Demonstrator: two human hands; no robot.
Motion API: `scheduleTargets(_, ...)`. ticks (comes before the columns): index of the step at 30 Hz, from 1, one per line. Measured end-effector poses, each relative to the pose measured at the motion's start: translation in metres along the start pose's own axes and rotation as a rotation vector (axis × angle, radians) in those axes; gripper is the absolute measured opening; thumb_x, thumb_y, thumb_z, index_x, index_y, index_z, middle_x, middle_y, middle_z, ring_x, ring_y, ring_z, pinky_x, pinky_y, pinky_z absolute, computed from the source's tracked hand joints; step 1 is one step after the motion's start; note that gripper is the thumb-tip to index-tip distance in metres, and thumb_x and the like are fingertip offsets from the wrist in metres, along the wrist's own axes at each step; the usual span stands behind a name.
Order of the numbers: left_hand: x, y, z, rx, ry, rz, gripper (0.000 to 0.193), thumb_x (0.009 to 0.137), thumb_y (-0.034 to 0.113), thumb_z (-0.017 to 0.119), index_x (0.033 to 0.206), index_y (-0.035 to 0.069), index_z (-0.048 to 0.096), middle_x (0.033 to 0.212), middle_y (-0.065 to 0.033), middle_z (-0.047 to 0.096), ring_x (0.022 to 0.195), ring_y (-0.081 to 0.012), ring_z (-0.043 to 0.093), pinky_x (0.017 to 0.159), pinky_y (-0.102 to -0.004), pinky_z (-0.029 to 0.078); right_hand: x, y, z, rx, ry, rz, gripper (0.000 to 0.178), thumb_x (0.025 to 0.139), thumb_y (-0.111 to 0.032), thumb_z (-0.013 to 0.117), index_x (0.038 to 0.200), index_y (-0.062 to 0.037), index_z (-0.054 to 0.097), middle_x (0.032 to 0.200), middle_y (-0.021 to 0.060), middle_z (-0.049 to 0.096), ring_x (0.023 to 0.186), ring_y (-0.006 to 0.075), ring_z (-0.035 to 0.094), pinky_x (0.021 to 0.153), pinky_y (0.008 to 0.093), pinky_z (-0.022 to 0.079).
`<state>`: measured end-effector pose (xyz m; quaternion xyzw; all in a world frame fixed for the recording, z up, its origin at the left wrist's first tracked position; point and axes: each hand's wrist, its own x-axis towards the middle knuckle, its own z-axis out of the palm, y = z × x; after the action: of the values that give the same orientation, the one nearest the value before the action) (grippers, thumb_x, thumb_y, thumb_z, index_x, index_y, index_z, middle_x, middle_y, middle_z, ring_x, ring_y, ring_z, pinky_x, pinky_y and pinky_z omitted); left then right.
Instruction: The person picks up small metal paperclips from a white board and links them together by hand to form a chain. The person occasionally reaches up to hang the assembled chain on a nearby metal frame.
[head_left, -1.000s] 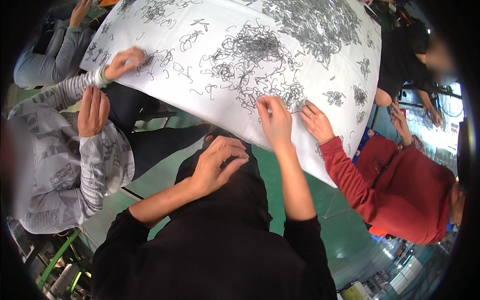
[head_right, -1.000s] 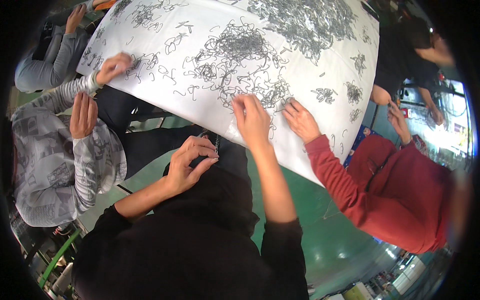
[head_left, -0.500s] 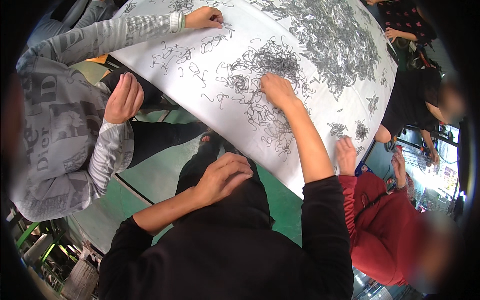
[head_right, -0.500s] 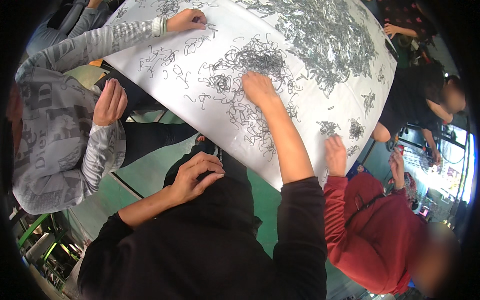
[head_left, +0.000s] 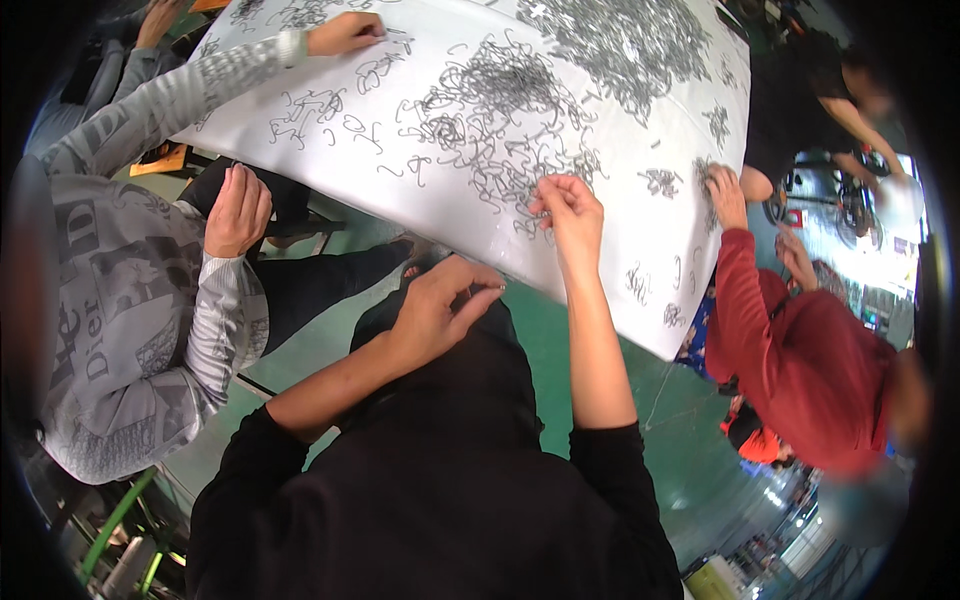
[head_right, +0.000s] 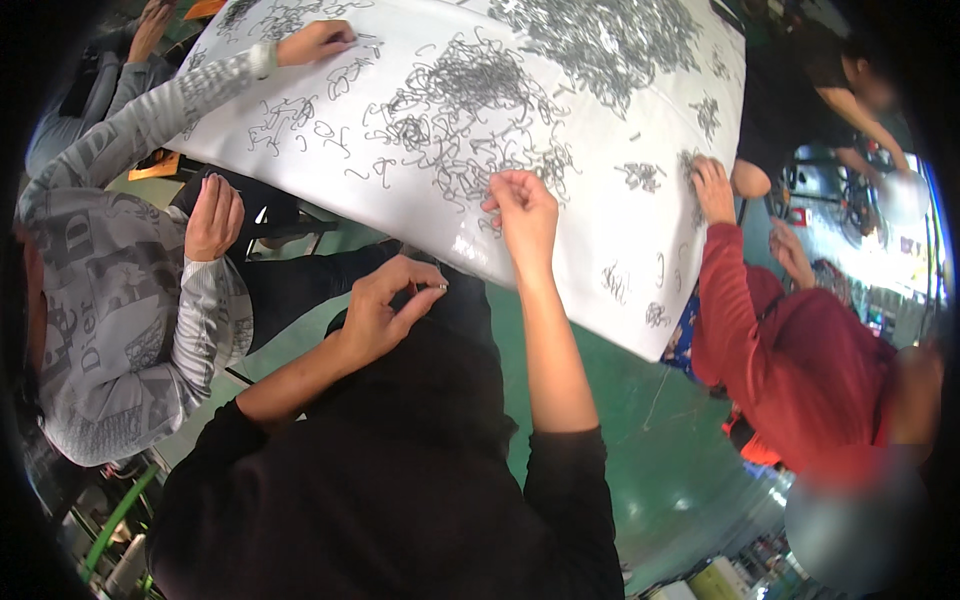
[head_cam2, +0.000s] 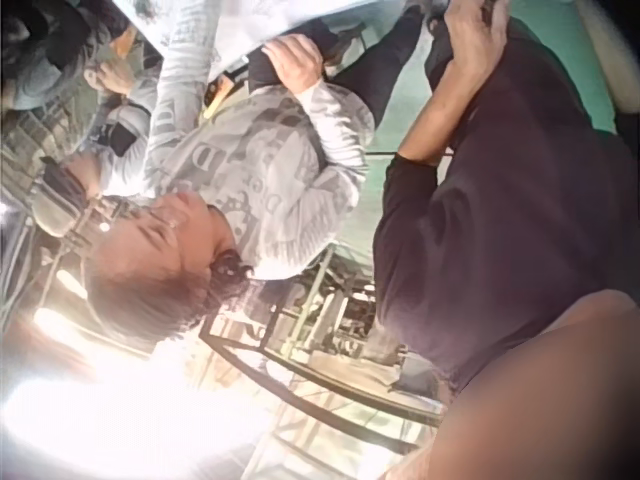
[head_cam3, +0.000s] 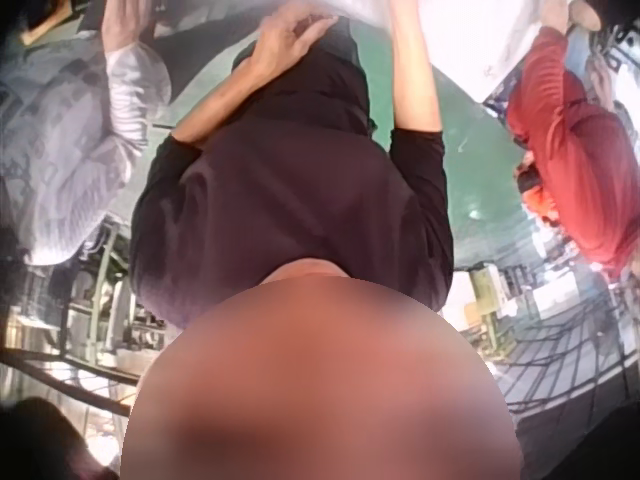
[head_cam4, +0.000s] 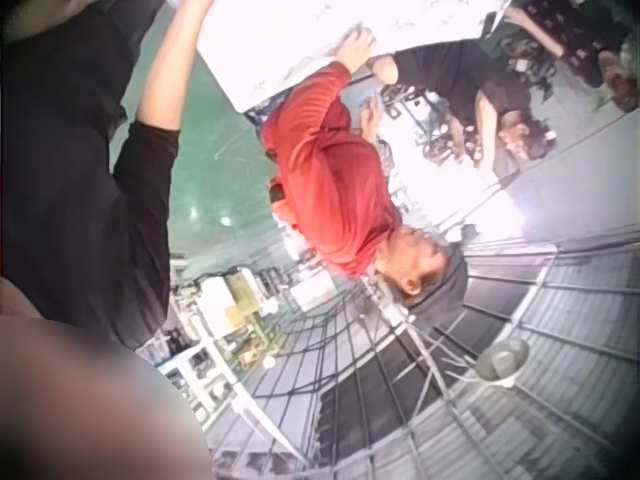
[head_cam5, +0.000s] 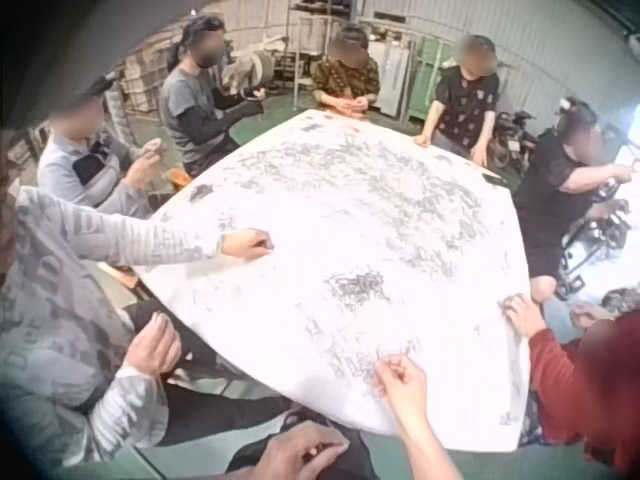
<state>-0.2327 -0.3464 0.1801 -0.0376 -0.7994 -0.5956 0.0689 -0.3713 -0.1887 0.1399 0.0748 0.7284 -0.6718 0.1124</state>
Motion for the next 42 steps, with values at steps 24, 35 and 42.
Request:
scheduleTargets(24,0.052,-0.045,0.018,0.142,-0.011,0.282,0.022,0.082,-0.001,0.067,0.104,0.002,0.064,0.099,-0.0149,0.064,0.089,-0.0327,0.06,0.078,-0.0385,0.049,-0.168,-0.002,-0.01,0.103,0.153,-0.206,0.006,0.092,0.001,0.061,0.096,0.0044,0.06,0.087,0.0099,0.069,0.08,0.0126,0.068,0.07,0.0257,0.056)
scheduleTargets(35,0.332,-0.143,0.135,0.636,-0.034,0.184,0.014,0.081,0.02,0.072,0.09,0.009,0.072,0.095,-0.0097,0.069,0.096,-0.0307,0.062,0.082,-0.0397,0.052,-0.146,-0.004,-0.05,-0.298,0.022,-0.48,0.014,0.081,0.003,0.071,0.091,-0.0018,0.063,0.083,0.0124,0.066,0.071,0.0248,0.067,0.062,0.0311,0.054)
scheduleTargets(42,0.377,-0.149,0.143,0.855,-0.337,0.02,0.016,0.08,0.023,0.071,0.091,0.012,0.072,0.083,-0.0097,0.07,0.079,-0.0291,0.067,0.075,-0.04,0.054,-0.146,-0.001,-0.053,-0.24,-0.037,-0.403,0.013,0.082,0.002,0.069,0.092,-0.0023,0.061,0.081,0.0126,0.065,0.071,0.0278,0.067,0.062,0.0341,0.054)
